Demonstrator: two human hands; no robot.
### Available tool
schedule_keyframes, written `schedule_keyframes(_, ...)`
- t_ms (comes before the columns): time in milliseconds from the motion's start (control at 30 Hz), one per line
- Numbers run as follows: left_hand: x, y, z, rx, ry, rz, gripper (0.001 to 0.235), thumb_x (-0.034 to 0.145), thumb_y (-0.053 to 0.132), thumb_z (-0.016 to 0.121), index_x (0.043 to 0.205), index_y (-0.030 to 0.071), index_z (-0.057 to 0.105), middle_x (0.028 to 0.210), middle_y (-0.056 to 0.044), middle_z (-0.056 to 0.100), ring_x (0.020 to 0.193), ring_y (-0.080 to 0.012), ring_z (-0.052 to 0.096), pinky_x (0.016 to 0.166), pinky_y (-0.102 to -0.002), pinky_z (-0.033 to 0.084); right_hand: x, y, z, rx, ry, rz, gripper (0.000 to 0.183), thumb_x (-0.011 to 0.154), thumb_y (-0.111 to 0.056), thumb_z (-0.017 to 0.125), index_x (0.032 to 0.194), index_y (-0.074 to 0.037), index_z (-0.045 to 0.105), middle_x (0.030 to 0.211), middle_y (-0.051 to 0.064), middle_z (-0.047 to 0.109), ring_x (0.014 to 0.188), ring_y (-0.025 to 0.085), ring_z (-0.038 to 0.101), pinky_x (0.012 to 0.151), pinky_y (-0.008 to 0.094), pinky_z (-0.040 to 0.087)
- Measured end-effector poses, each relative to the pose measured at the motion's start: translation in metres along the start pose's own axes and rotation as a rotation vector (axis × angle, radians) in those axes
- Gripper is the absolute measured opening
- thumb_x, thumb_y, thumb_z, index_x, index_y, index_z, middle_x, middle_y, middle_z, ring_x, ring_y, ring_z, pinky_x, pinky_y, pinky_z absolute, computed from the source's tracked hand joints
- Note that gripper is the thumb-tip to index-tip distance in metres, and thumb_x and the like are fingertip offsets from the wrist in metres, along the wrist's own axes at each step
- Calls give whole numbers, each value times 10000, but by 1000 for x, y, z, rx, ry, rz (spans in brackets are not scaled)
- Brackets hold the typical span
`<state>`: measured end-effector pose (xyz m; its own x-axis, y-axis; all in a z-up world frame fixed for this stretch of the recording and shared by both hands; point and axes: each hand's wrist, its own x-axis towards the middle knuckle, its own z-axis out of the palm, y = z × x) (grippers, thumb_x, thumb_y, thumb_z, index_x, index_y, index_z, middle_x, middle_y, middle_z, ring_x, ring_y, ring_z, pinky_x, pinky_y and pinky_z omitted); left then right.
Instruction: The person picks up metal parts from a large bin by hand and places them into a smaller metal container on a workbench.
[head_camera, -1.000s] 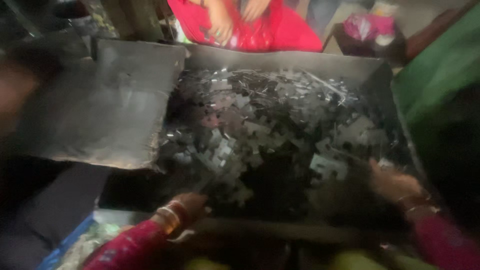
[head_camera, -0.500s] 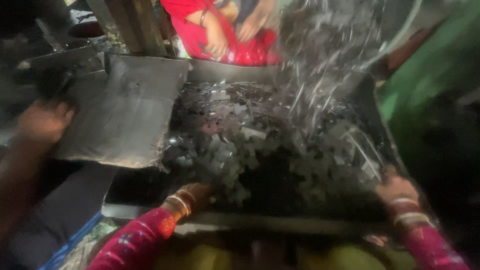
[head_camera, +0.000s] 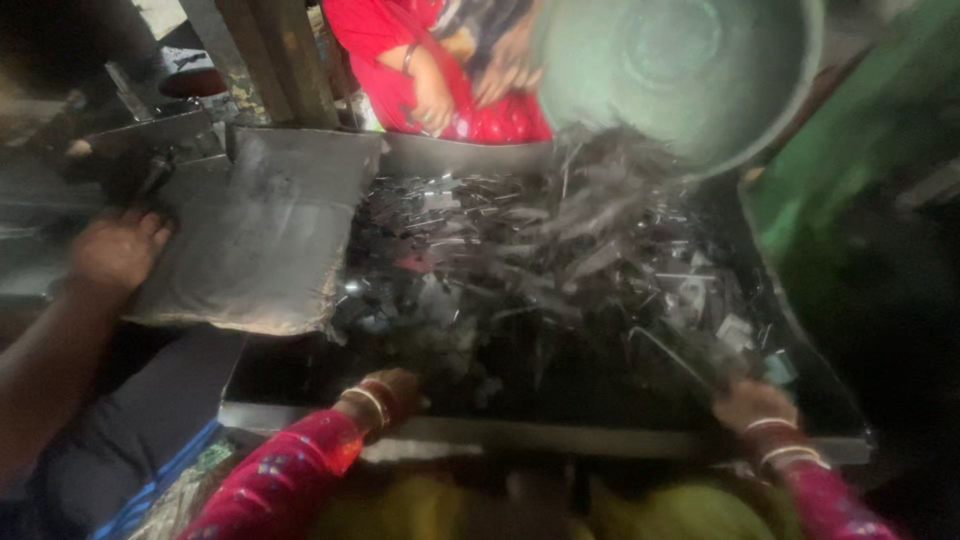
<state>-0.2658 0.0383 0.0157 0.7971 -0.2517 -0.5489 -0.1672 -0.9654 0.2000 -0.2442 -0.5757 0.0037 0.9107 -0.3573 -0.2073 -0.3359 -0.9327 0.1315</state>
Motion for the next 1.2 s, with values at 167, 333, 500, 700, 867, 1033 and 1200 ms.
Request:
schedule_keyframes(167, 11, -7, 14, -39, 49, 89, 453, 910, 458, 631, 1242, 156, 695, 1141, -164, 728, 1105, -369, 690, 943, -479, 544, -7, 1, 9, -84, 43, -88, 423, 911, -463, 632, 1214, -185, 732, 994, 153, 792, 964, 323, 787, 890, 461, 625)
schedule_keyframes(333, 15, -12, 20, -4, 99, 115, 501, 911, 496, 652, 1259, 135, 663, 1136, -187, 711, 1097, -393, 668, 943, -491, 536, -10, -3, 7, -110, 39, -55, 443, 952, -480, 564, 1283, -203, 663, 903, 155, 802, 845, 300, 809, 787, 454, 653)
schedule_keyframes(500, 12, -3, 15, 15, -7, 30, 434, 917, 489, 635, 1078, 111, 776, 1102, -186, 739, 1079, -376, 695, 950, -481, 550, -11, -2, 14, -111, 116, -72, 504, 953, -575, 565, 1232, -180, 704, 862, 172, 797, 803, 320, 793, 759, 476, 636)
schedule_keyframes(700, -3, 4, 4, 0, 35, 26, 441, 914, 494, 655, 1074, 97, 763, 1100, -203, 737, 1082, -378, 702, 944, -468, 557, 16, 12, 20, -34, 119, -36, 623, 985, -689, 549, 1173, -132, 756, 802, 192, 794, 737, 331, 784, 706, 494, 626)
schedule_keyframes(867, -4, 10, -4, -21, 25, 65, 444, 947, 477, 641, 1141, 91, 745, 1105, -193, 735, 1070, -370, 697, 938, -469, 550, 20, 1, 33, 346, 97, -77, 675, 899, -596, 641, 1362, -105, 656, 953, 189, 778, 853, 351, 761, 781, 508, 621)
schedule_keyframes(1033, 11, 34, -5, -398, 327, 443, 425, 977, 430, 579, 1233, 115, 702, 1108, -177, 746, 1009, -380, 709, 895, -476, 555, -11, -75, 26, 807, -83, -71, 594, 976, -586, 619, 1167, -48, 785, 1065, 148, 803, 1017, 315, 722, 956, 462, 528)
schedule_keyframes(1200, 39, 88, 14, -999, 217, 455, 457, 973, 410, 673, 1313, 108, 623, 1283, -92, 686, 1217, -259, 645, 1041, -414, 505, -69, -206, 7, 1535, -228, -347, 439, 1006, -408, 623, 1175, -31, 771, 1021, 51, 773, 922, 183, 658, 833, 384, 522)
